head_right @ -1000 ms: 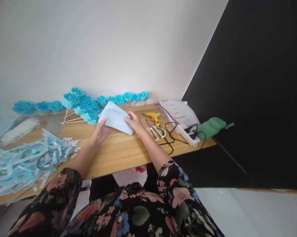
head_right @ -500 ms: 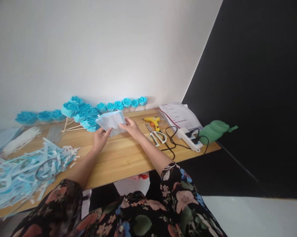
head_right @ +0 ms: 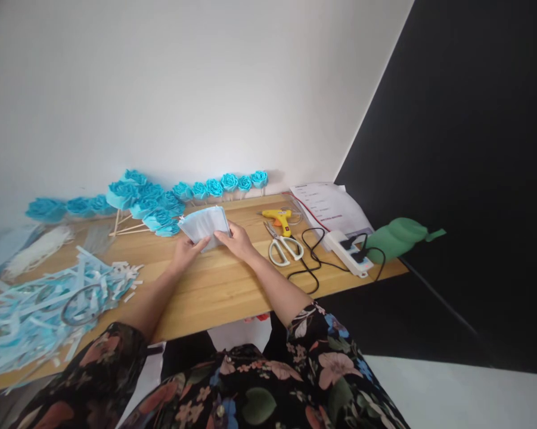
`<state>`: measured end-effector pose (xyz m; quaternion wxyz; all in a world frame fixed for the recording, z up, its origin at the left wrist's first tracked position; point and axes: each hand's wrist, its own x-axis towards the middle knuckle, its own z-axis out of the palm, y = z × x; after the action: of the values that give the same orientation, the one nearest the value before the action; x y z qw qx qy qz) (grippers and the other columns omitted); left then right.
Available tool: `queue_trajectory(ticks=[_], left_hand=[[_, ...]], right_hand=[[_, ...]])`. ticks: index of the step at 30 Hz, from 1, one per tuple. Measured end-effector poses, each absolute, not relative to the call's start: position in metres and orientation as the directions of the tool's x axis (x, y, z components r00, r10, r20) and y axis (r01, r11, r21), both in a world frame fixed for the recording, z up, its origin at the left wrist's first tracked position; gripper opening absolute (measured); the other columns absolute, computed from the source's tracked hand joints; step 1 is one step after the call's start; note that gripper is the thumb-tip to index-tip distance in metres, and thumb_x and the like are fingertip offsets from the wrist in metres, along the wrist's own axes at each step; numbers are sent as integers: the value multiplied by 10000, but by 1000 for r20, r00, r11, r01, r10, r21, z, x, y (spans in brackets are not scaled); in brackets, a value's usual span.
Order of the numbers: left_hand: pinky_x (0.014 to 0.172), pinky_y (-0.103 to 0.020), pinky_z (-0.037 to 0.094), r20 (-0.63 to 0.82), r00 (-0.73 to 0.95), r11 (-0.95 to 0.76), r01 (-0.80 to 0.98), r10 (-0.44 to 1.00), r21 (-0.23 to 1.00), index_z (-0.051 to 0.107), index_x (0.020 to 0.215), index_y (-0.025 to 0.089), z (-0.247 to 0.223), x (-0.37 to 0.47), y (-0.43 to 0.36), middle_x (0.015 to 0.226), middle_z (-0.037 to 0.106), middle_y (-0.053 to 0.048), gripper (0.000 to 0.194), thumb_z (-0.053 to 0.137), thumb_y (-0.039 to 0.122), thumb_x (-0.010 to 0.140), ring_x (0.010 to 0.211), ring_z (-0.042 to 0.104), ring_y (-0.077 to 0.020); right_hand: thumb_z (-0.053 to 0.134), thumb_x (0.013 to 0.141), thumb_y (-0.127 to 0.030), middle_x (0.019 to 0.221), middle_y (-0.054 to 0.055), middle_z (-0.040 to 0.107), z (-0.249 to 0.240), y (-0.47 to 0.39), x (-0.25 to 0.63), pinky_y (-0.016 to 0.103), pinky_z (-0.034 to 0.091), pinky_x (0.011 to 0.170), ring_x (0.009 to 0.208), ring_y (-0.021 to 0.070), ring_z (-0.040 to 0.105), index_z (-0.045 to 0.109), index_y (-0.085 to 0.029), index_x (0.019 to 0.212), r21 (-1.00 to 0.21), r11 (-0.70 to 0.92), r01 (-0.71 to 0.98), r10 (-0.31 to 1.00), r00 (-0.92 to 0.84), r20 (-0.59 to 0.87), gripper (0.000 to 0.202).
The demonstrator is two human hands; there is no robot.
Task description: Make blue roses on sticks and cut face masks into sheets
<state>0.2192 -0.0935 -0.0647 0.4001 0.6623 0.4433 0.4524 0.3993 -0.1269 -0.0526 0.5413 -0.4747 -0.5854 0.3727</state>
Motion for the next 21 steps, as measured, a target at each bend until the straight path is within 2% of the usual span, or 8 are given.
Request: queue_trajectory(ticks=[4, 9, 12, 15, 18, 21], left_hand=[[616, -303, 526, 249, 185, -282, 179, 951, 943, 683, 649, 153, -66, 219, -93, 671, 685, -52, 426, 750, 574, 667, 683, 642, -218], [664, -333, 552, 282, 133, -299, 134, 950, 945, 680, 613, 161, -65, 218, -94, 680, 701, -55, 433, 759, 583, 666, 724, 663, -244], [708, -362, 568, 267, 86, -276, 123, 960, 953, 724, 714, 151, -65, 218, -92, 791, 748, -73, 448, 760, 594, 663, 794, 687, -274], [757, -380, 578, 211, 97, -221, 108, 973, 969, 747, 868, 129, -66, 219, -88, 927, 768, -102, 545, 784, 615, 624, 880, 702, -299], [817, -397, 575, 178, 123, -189, 84, 976, 978, 739, 960, 115, -68, 219, -85, 997, 766, -120, 636, 789, 639, 603, 926, 706, -304], [844, -408, 570, 188, 132, -199, 75, 973, 977, 742, 955, 116, -70, 219, -83, 1017, 765, -126, 629, 781, 646, 617, 937, 705, -302]], right_hand=[[664, 787, -472, 849, 20, 682, -50, -129, 399, 265, 475, 710, 785, 177, 604, 684, -165, 966, -951, 270, 150, 960, 37, 278, 356], [678, 777, -484, 992, 56, 728, -48, -129, 400, 314, 527, 828, 924, 216, 673, 676, -185, 1041, -966, 260, 8, 964, 51, 260, 399], [696, 758, -481, 1031, 67, 730, -46, -128, 401, 334, 537, 880, 975, 222, 685, 641, -202, 1134, -970, 244, -16, 966, 96, 241, 472], [686, 764, -473, 967, 49, 722, -46, -128, 402, 332, 544, 855, 920, 205, 689, 578, -218, 1197, -971, 238, -4, 966, 104, 236, 514], [695, 750, -454, 895, 21, 694, -47, -127, 403, 319, 543, 828, 855, 184, 677, 532, -231, 1152, -970, 245, 1, 960, 143, 242, 488], [693, 749, -449, 931, 30, 685, -49, -125, 403, 319, 539, 850, 879, 179, 673, 509, -238, 1125, -967, 256, 14, 953, 162, 255, 469]])
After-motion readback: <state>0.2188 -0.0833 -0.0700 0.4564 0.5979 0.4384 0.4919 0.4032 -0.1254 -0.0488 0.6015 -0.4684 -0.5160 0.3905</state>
